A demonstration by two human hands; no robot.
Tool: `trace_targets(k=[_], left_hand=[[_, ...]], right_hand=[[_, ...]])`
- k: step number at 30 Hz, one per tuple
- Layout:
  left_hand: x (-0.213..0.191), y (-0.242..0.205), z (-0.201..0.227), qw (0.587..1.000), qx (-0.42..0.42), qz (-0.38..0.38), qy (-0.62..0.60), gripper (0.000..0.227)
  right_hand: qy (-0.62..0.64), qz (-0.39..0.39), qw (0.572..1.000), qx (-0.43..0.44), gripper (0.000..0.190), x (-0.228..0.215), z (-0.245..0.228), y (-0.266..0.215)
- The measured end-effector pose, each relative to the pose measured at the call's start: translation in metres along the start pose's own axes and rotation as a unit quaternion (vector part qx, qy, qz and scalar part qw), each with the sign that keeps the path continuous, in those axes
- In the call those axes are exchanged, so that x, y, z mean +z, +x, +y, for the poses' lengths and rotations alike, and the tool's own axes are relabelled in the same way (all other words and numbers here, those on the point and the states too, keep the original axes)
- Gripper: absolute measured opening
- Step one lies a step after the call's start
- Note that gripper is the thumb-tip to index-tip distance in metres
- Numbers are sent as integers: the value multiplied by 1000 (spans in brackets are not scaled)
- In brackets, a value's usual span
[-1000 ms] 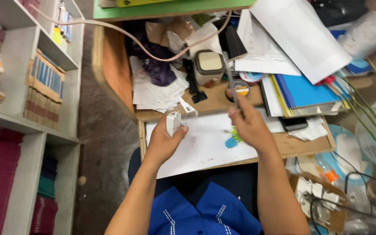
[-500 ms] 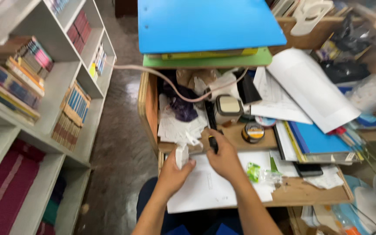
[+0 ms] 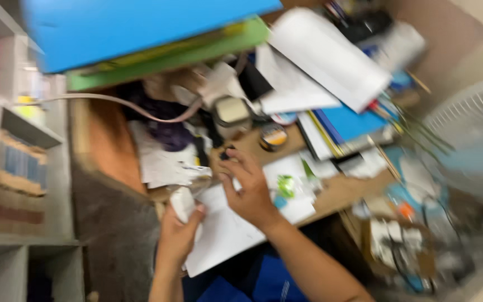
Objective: The person removes a power strip from a paper bag, takes it out of its plastic packaging, and then uses a screwdriver to loosen the screws on the back of the device.
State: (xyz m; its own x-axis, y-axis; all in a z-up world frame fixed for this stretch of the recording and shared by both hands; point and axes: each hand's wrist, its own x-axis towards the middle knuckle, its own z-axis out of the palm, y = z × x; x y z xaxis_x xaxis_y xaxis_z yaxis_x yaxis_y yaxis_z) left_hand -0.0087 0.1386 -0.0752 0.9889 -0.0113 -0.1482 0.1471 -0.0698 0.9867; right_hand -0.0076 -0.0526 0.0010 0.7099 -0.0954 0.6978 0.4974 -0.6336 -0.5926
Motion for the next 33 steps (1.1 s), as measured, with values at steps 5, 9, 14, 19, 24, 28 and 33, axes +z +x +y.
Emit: trace_targets(k=[5, 9, 14, 19, 24, 28, 33], left_hand=[[3, -12, 34, 1000, -20, -23, 3, 25], [12, -13, 46, 994, -17, -52, 93, 18], [30, -16, 43, 992, 9, -97, 82, 15], [29, -18, 30, 988, 34, -94, 119, 18], [30, -20, 21, 995, -23, -80, 58, 41], [41, -30, 67, 960, -121, -37, 249, 45], [53, -31, 50, 988, 21, -98, 116, 46]], right_hand=[[11, -60, 997, 45, 21, -111, 32, -30], [-91, -87, 985, 117, 35, -174, 48, -49], [-187, -193, 962, 54, 48, -168, 66, -63], [-226, -181, 954, 81, 36, -149, 89, -77], [-201, -115, 971, 59, 28, -144, 97, -88], [-144, -66, 983, 88, 25, -168, 88, -93], [-178, -25, 976, 126, 22, -237, 71, -111]])
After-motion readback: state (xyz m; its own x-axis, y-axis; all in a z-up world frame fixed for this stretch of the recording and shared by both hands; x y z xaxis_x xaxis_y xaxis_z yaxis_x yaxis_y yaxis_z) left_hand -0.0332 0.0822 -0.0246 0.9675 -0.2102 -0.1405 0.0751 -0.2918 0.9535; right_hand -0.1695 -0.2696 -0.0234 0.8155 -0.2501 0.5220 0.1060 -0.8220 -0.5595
